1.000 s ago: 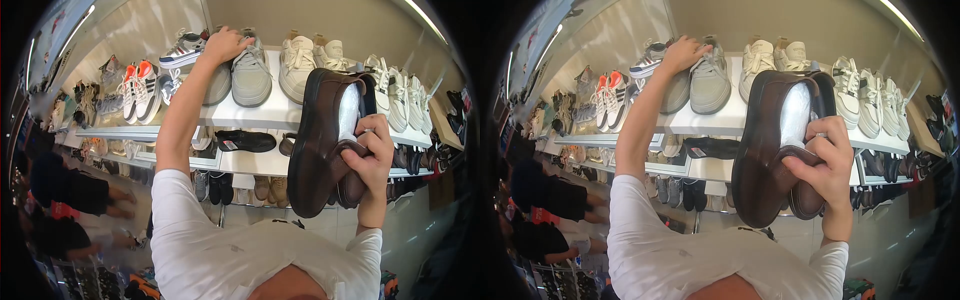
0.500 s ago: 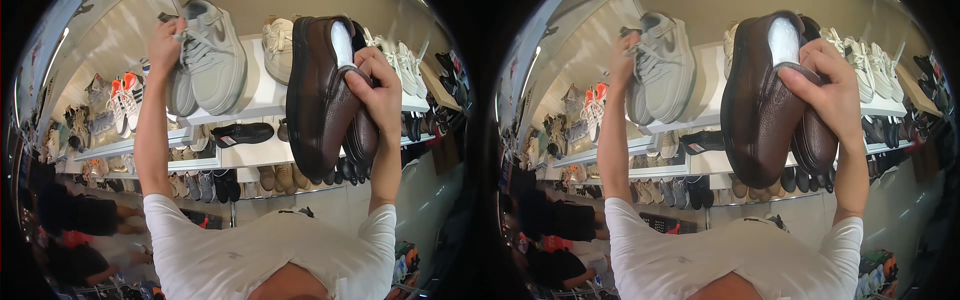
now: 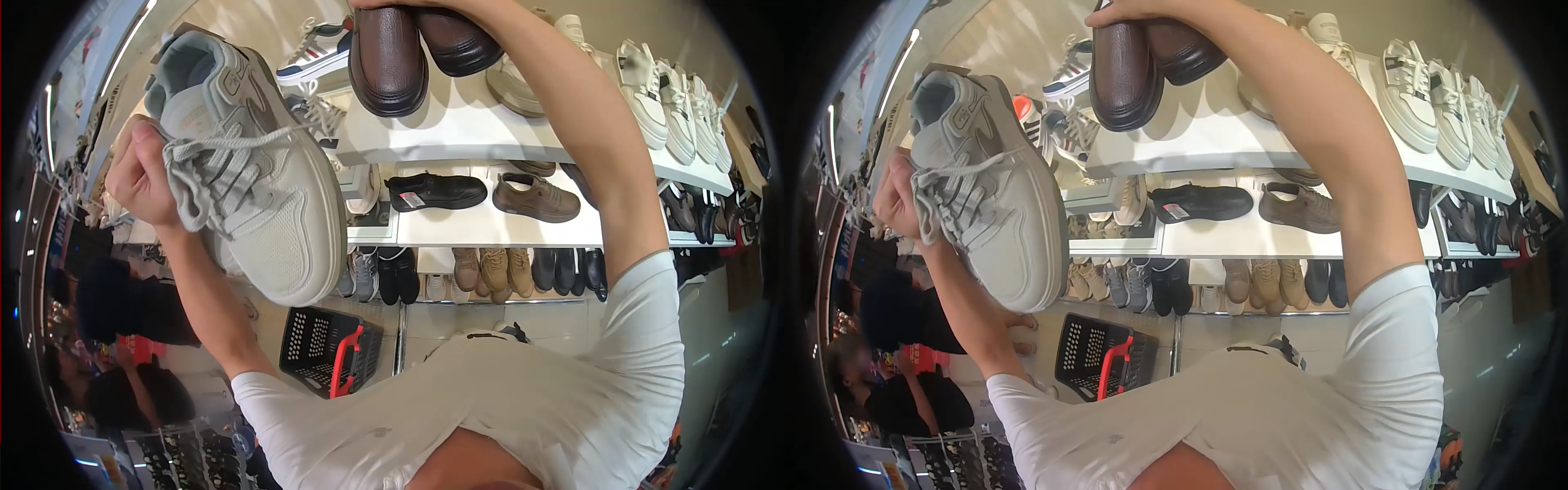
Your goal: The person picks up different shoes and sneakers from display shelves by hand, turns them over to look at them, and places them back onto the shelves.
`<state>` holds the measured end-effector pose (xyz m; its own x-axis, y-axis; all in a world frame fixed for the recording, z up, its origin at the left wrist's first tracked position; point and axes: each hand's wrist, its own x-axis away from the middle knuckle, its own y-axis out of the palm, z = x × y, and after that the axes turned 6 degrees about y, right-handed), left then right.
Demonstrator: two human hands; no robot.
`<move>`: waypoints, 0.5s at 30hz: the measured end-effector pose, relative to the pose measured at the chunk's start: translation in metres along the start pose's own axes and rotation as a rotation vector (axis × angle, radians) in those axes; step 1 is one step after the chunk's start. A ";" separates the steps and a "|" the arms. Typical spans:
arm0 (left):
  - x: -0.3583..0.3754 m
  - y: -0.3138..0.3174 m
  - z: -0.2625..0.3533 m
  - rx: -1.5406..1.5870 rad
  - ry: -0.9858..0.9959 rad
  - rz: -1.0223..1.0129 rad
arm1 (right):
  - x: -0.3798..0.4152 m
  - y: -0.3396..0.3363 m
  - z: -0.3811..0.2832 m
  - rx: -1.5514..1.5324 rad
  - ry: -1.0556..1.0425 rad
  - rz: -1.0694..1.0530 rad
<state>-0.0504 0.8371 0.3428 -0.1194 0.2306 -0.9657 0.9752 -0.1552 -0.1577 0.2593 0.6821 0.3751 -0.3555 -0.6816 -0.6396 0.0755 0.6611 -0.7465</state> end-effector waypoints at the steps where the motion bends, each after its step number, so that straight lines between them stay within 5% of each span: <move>1: 0.000 -0.013 0.010 -0.037 -0.083 0.016 | -0.009 0.013 -0.003 0.008 0.001 -0.012; 3: 0.005 -0.035 0.010 0.041 -0.184 0.056 | -0.014 0.039 -0.003 0.008 0.020 -0.047; 4: 0.008 -0.047 0.016 0.023 -0.216 0.030 | -0.017 0.065 0.001 -0.046 0.161 -0.233; 6: 0.008 -0.055 0.034 -0.023 -0.132 -0.038 | -0.014 0.097 0.016 0.059 0.128 -0.367; 8: 0.009 -0.054 0.047 -0.064 -0.043 -0.104 | 0.001 0.146 0.038 -0.051 0.162 -0.176; 10: 0.014 -0.055 0.053 -0.108 0.010 -0.038 | 0.003 0.135 0.042 -0.099 0.241 -0.290; 13: 0.021 -0.059 0.059 -0.139 0.009 -0.030 | 0.015 0.150 0.044 0.030 0.232 -0.133; 15: 0.026 -0.057 0.065 -0.167 0.032 -0.005 | 0.023 0.158 0.045 0.313 0.158 0.195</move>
<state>-0.1207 0.7898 0.3132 -0.1205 0.2615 -0.9577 0.9924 0.0074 -0.1229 0.3049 0.7564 0.2345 -0.4435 -0.4802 -0.7568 0.4270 0.6292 -0.6495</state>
